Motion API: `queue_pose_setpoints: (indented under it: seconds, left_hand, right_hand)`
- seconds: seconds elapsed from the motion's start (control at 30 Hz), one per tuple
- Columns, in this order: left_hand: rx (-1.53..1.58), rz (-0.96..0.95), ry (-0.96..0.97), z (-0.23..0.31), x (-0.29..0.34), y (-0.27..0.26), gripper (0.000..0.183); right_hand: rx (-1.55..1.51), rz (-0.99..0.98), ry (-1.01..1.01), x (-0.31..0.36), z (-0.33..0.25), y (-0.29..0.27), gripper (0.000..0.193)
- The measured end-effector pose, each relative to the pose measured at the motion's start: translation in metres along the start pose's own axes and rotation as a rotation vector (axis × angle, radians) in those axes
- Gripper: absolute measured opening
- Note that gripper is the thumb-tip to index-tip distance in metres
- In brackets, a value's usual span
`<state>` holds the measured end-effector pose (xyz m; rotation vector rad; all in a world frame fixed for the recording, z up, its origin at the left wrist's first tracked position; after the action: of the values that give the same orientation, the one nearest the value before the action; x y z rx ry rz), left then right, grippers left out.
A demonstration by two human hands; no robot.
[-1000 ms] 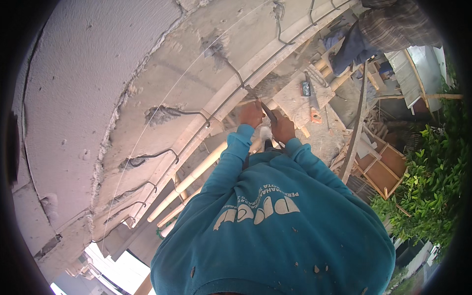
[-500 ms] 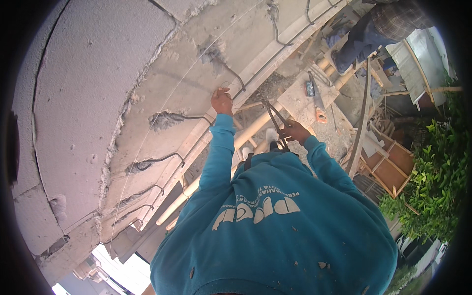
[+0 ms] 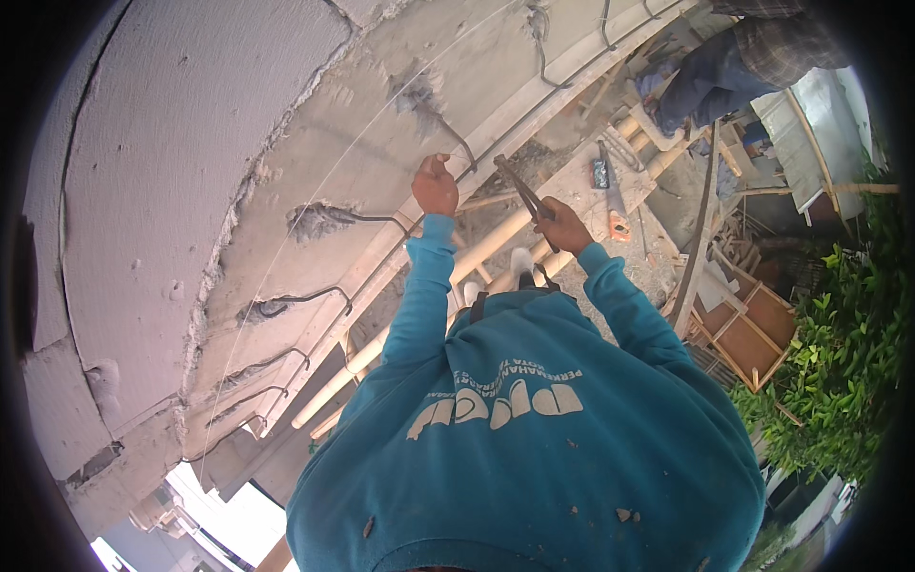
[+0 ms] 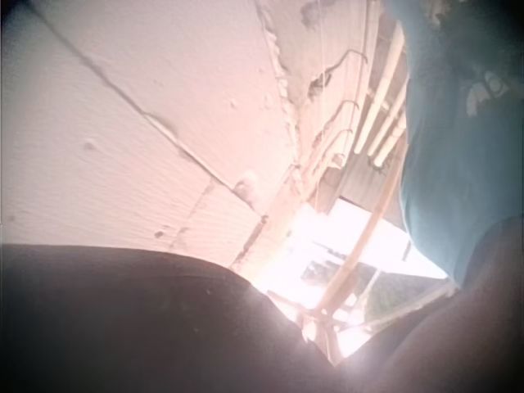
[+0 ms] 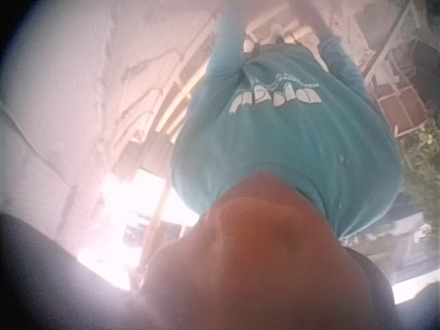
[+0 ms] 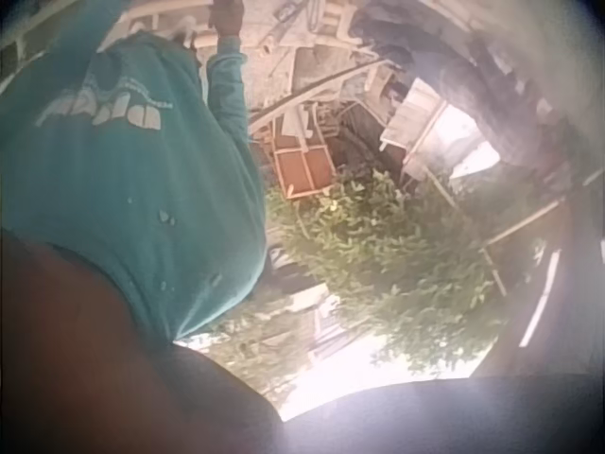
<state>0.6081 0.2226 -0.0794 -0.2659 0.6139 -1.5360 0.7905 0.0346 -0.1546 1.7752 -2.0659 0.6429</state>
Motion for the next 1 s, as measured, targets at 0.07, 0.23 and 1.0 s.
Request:
queue_pose_setpoints:
  seconds: [0.07, 0.23, 1.0]
  left_hand:
    - [-0.210, -0.201, 0.085, 0.034, -0.001, 0.027, 0.024]
    - [-0.566, -0.718, 0.528, 0.043, 0.081, 0.071, 0.013]
    - [-0.229, -0.063, -0.201, -0.054, 0.036, -0.027, 0.021]
  right_hand:
    - [-0.198, 0.039, 0.067, 0.008, -0.004, 0.017, 0.012]
    - [-0.381, 0.124, 0.190, 0.030, 0.016, 0.025, 0.017]
    - [-0.356, 0.187, 0.165, 0.042, 0.033, 0.032, 0.015]
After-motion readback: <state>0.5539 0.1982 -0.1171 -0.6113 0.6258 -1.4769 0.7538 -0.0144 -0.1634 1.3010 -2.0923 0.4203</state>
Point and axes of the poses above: each hand's wrist, its own x-axis away from the middle knuckle, its own y-axis out of the palm, z = x × y, the point moved 6 cm from there along -x, towards the middle knuckle, and after that the axes turned 2 degrees about y, right-handed, at the moved point
